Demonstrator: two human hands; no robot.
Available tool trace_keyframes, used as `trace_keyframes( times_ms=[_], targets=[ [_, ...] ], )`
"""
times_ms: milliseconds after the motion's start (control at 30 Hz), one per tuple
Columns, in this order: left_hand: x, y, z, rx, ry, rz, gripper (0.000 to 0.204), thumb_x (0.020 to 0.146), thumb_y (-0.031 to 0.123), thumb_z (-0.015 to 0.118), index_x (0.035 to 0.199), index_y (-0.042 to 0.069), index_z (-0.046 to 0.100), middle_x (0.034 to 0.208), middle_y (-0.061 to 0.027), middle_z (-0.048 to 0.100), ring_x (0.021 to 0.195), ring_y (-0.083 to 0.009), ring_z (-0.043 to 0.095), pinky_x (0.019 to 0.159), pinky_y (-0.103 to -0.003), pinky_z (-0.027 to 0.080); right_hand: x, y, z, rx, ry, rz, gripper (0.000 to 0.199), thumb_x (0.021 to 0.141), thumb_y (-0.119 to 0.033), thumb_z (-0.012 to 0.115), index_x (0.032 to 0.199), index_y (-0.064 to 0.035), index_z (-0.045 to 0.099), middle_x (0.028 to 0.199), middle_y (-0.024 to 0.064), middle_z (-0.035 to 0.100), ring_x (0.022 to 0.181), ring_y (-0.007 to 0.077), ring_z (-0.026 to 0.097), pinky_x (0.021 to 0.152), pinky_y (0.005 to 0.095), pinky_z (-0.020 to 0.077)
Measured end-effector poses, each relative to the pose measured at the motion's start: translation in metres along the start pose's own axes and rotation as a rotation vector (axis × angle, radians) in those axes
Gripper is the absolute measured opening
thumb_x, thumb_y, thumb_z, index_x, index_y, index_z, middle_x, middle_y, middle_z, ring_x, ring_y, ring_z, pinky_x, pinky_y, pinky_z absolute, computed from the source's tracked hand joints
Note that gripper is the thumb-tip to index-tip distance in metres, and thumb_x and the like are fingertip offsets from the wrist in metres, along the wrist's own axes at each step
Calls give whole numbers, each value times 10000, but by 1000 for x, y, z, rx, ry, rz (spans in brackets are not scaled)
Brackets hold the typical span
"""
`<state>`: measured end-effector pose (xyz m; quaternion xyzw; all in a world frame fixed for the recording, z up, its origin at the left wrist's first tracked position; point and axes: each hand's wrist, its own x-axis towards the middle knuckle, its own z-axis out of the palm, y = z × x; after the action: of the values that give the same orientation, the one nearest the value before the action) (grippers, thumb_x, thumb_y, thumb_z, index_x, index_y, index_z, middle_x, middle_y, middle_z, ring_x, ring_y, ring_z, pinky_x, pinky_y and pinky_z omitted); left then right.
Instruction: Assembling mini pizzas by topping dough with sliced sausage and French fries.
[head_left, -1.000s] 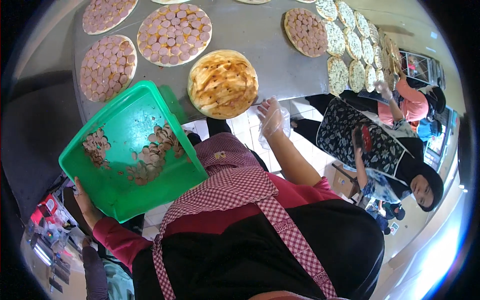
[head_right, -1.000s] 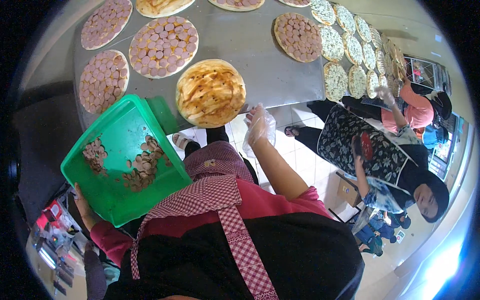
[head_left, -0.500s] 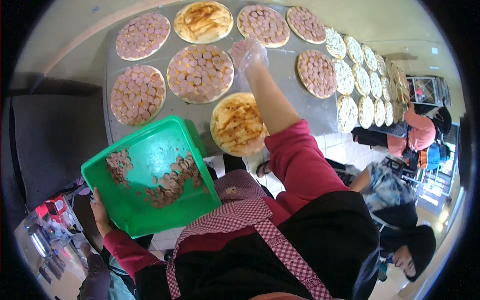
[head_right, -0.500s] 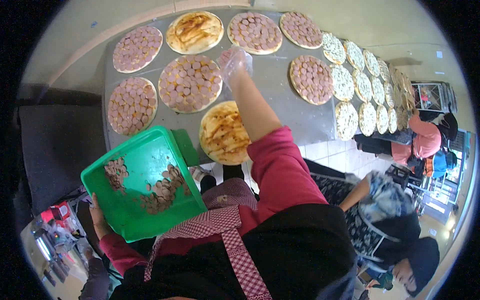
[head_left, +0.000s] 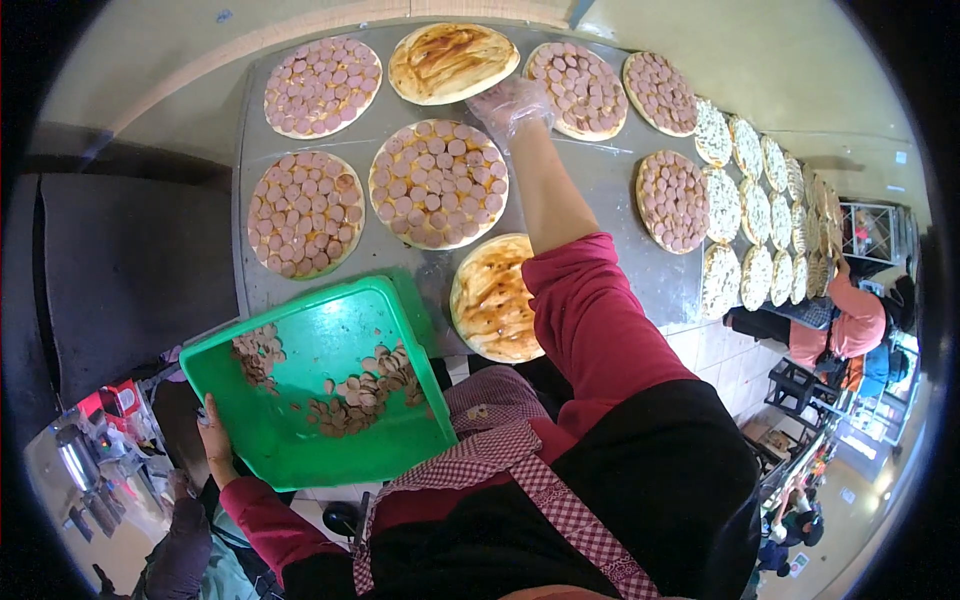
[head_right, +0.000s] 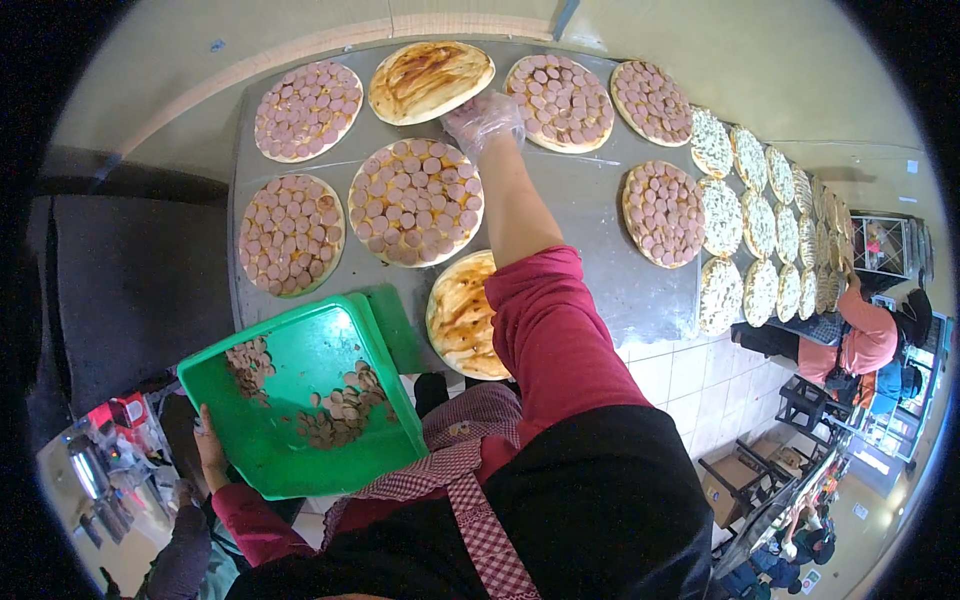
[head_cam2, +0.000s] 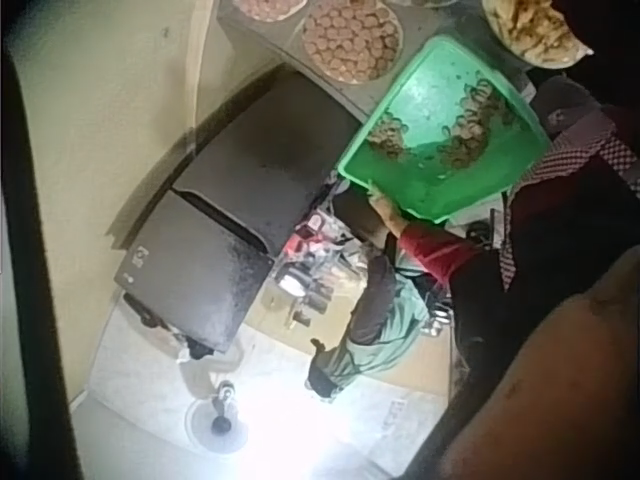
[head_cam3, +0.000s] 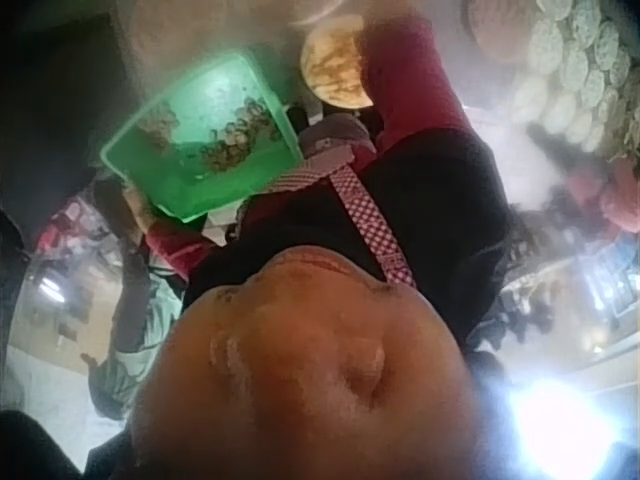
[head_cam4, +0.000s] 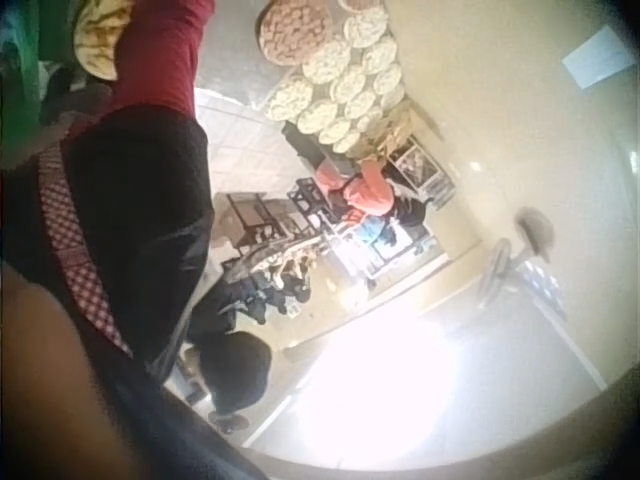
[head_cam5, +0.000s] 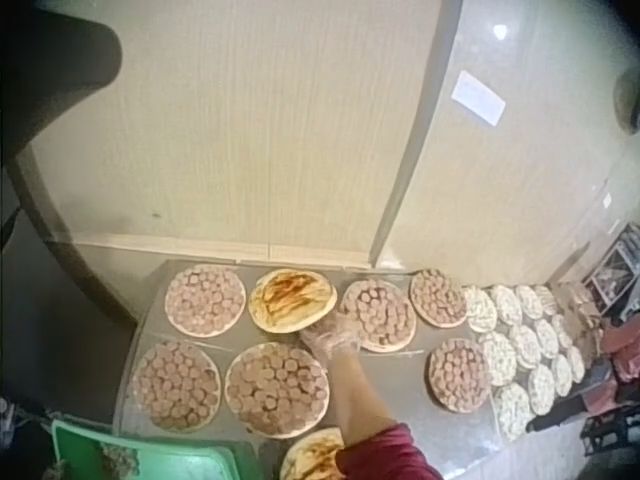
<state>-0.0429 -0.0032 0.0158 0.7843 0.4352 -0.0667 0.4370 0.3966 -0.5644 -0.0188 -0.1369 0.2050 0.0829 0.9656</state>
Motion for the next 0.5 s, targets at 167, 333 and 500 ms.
trace_keyframes(
  times_ms=[167,333,500],
  targets=[
    [-5,2,0,18,-51,13,567,877,478,473,1058,-53,552,942,-73,590,820,-149,546,734,-280,434,12,20,14,-17,-50,45,434,901,-272,285,1222,-17,426,1254,174,450,1142,333,448,971,534,337],
    [-8,2,1,18,-27,46,544,878,483,472,981,-43,565,859,-41,574,752,-127,515,678,-269,423,39,26,-10,64,-166,-54,442,889,-302,306,1223,-44,440,1275,166,437,1155,341,431,965,536,346],
    [-6,0,1,-1,4,-26,553,874,498,469,969,-40,555,833,-34,561,728,-127,502,660,-274,420,19,23,-1,104,-247,-27,526,880,-385,302,1289,-59,355,1327,177,363,1203,368,372,975,592,296]
  ],
)
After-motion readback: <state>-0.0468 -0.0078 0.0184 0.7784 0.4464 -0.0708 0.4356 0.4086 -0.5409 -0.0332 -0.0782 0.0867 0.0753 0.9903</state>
